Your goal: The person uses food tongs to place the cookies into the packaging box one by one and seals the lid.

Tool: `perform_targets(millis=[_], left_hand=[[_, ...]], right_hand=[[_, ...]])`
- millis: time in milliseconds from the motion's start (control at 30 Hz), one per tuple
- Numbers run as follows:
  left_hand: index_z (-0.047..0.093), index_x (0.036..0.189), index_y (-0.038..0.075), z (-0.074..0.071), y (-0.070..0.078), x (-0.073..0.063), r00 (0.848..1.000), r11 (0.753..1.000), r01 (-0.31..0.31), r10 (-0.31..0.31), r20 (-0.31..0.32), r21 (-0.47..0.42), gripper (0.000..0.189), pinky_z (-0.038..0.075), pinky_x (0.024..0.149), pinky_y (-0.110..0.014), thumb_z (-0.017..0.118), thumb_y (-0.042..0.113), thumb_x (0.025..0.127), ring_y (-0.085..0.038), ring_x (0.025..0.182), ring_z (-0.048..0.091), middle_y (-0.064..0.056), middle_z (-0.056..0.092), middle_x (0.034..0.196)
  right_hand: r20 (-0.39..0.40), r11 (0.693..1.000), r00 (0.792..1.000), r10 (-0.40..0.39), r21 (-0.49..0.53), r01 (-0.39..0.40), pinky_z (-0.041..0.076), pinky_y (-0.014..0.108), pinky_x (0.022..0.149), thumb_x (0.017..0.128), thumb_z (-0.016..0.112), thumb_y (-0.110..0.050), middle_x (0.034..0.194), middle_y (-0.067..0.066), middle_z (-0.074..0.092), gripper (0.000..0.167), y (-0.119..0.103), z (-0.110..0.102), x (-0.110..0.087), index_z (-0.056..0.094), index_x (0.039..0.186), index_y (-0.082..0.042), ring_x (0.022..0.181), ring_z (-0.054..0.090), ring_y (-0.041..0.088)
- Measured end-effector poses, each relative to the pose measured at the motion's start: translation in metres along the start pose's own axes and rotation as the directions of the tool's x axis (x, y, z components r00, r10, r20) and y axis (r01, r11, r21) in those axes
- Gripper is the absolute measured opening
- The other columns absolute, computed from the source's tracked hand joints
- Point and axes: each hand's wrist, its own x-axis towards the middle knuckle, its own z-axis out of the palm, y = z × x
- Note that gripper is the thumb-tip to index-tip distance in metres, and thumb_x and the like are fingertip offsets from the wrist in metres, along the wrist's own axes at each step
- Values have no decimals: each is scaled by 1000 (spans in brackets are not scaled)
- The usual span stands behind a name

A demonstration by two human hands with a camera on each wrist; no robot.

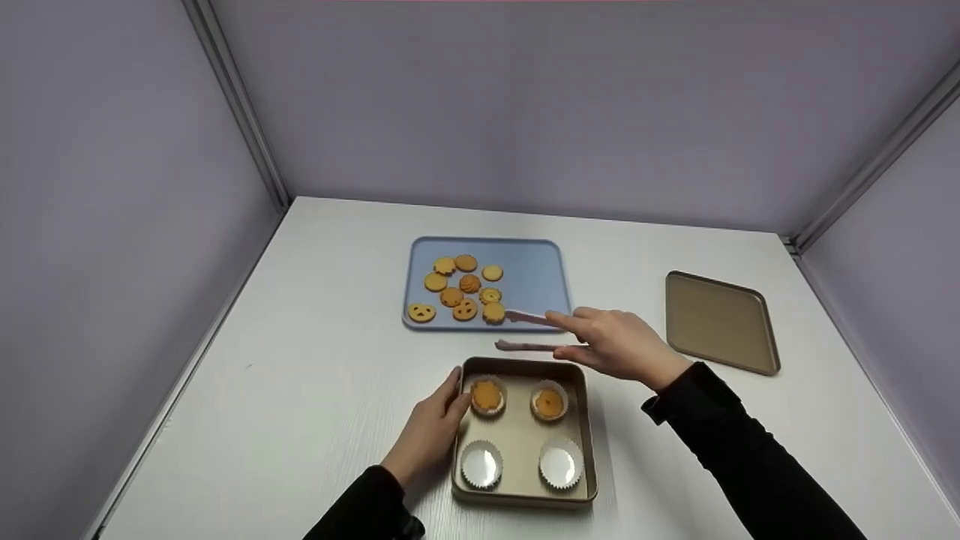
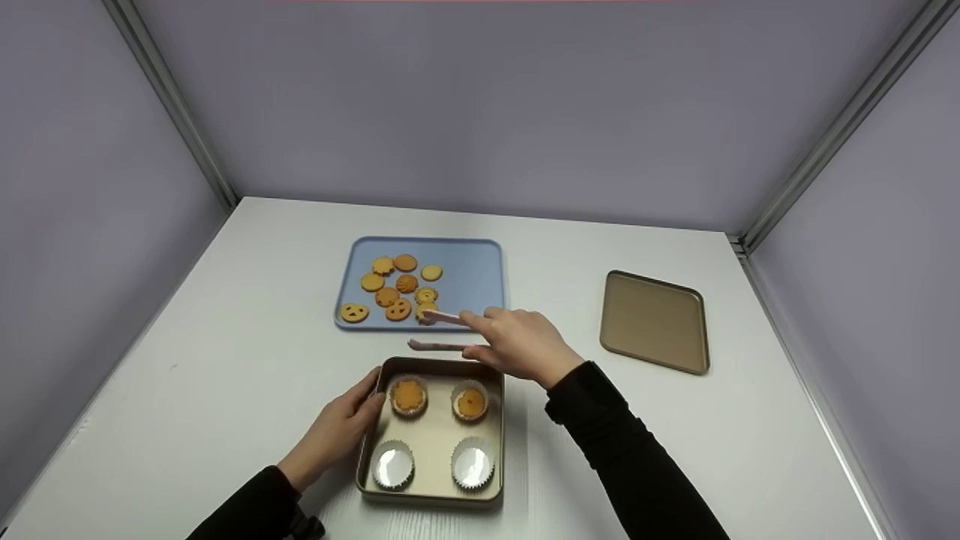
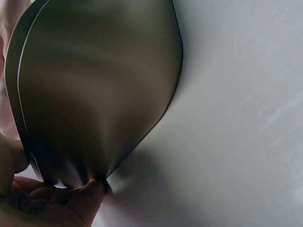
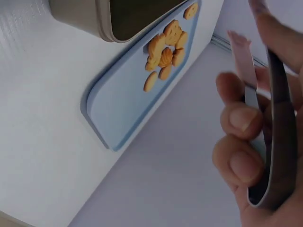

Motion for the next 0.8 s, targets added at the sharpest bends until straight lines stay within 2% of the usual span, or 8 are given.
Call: perform_targets(millis=[133,400,633,800], left_hand=[[30,160,0,0,0,1,1000,1000,8,-8,0,1,60,30,122,-53,49,29,110,-40,146,38,-22,37,160],[30,160,0,0,0,0,1000,1000,3,-3,3,2,60,30,122,-54,48,28,110,-42,145,39,-23,38,159],[30,160,0,0,0,0,1000,1000,2,-2,-2,3,60,31,122,-55,48,28,110,-42,145,39,-24,38,159],[31,159,-1,-1,1,0,1000,1000,-4,4,-5,10,60,33,120,-56,49,29,110,-44,143,41,-26,40,157]], right_hand=[[-46,996,996,79,-26,-80,47,36,52,94,74,-39,82,3,59,51,2,6,5,64,137,-12,60,54,17],[-51,974,973,226,8,-226,56,50,62,96,71,-38,90,11,66,54,1,20,20,62,141,-9,70,65,29],[17,956,956,292,30,-293,59,57,78,98,69,-39,114,21,71,56,1,33,37,59,143,-8,96,70,40],[83,945,943,323,13,-325,58,55,85,99,68,-38,117,21,71,55,4,46,46,59,143,-7,103,69,39]])
